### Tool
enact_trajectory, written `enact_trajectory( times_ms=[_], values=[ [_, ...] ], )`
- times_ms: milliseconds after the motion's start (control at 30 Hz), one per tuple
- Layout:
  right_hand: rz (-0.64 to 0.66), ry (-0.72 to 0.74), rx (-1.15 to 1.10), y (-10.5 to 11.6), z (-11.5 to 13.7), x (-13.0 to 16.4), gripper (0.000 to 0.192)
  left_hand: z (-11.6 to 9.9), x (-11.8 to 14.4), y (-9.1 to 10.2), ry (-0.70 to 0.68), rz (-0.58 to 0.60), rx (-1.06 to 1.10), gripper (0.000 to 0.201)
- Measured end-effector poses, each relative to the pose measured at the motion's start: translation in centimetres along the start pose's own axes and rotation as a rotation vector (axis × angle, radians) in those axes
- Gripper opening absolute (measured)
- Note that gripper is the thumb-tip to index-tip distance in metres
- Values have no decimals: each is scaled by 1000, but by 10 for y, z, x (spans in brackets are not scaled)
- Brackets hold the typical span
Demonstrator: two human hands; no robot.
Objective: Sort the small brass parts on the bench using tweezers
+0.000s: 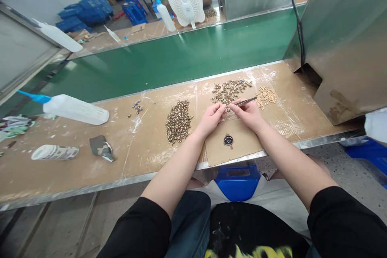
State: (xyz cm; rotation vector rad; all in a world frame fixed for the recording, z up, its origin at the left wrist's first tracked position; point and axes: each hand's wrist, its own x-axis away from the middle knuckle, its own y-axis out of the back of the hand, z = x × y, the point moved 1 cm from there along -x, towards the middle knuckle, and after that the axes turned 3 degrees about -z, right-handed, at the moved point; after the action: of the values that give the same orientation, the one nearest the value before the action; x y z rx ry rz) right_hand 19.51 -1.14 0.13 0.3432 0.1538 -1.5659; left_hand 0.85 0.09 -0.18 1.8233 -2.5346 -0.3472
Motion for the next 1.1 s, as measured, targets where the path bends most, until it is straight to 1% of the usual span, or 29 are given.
enact_trajectory(
  times_ms=[167, 333, 433, 533, 667, 700, 767, 833, 867, 900, 1000, 1100],
  values=[
    [-74, -52, -107, 1, 1, -2, 51, 1, 1, 0, 11, 21, 55, 51],
    [-72, -40, -147, 2, 1, -3, 53, 0, 2, -1, 16, 58, 146, 51],
    [-87, 4, -127, 3, 3, -2, 51, 0, 1, -1, 11, 51, 204, 50],
    [-138, 18, -123, 4, 3, 0, 50, -1, -1, 0, 22, 48, 270, 48],
    [-198, 26, -107, 8, 2, 2, 46, -2, -3, 2, 43, -14, 369, 50],
    [-239, 47, -101, 11, 2, 2, 43, -3, -3, 3, 45, -28, 391, 51],
    [-374, 111, -99, 17, 6, 0, 39, -3, -4, 4, 47, -41, 429, 53],
    [-511, 172, -84, 24, 12, -3, 38, -3, -4, 6, 43, -51, 463, 54],
    [-555, 191, -68, 28, 15, -4, 39, -3, -5, 6, 41, -54, 475, 54],
    [-578, 203, -46, 32, 19, -5, 41, -2, -5, 7, 37, -55, 484, 55],
    [-590, 223, 10, 48, 28, -7, 44, -3, -7, 7, 25, -47, 507, 54],
    [-563, 195, 58, 68, 27, -3, 47, -5, -8, 6, 4, -28, 521, 52]
  ],
)
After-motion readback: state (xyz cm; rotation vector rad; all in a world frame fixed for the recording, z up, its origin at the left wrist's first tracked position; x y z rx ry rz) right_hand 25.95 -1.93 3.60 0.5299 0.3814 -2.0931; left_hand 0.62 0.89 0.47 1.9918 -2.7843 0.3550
